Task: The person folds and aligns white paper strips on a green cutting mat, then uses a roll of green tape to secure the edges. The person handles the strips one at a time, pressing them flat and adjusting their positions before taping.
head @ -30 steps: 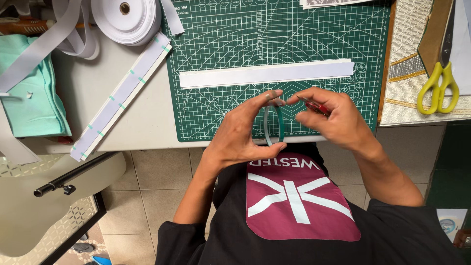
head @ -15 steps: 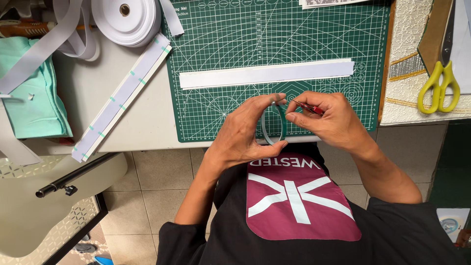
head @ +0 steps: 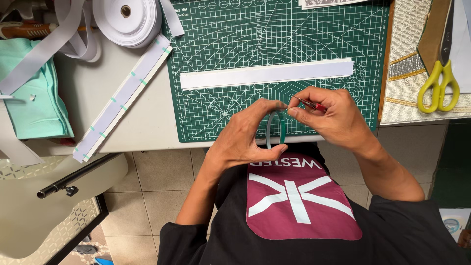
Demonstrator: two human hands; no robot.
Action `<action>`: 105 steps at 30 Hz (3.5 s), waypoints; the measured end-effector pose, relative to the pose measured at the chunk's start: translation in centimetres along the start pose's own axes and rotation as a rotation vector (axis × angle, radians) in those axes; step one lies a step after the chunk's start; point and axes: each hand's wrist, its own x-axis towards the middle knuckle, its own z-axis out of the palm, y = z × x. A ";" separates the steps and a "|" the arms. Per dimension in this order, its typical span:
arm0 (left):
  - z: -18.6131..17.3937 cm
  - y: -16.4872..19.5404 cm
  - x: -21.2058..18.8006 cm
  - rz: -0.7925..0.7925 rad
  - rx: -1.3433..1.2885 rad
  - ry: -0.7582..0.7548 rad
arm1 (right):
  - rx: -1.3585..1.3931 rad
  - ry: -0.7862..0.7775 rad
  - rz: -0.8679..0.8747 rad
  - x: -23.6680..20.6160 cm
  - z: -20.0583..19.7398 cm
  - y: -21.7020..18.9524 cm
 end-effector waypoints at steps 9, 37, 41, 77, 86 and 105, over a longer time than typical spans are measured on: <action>0.1 -0.2 -0.1 -0.011 -0.076 0.011 | 0.003 0.007 0.027 0.2 -0.1 -0.2; 0.6 -1.0 -1.2 0.004 -0.285 -0.057 | 0.209 -0.151 0.144 0.7 0.0 1.0; 0.2 -1.2 -1.4 0.007 -0.363 -0.016 | 0.280 -0.175 0.045 0.3 -0.3 2.0; 0.2 -1.9 -1.5 -0.012 -0.397 0.025 | 0.038 -0.232 -0.052 0.1 0.6 1.0; 0.4 -2.1 -1.5 -0.007 -0.384 0.021 | 0.041 -0.241 -0.062 0.1 0.6 1.2; 2.3 -2.7 -0.4 -0.086 -0.357 0.399 | 0.130 0.005 -0.177 -1.8 3.7 2.1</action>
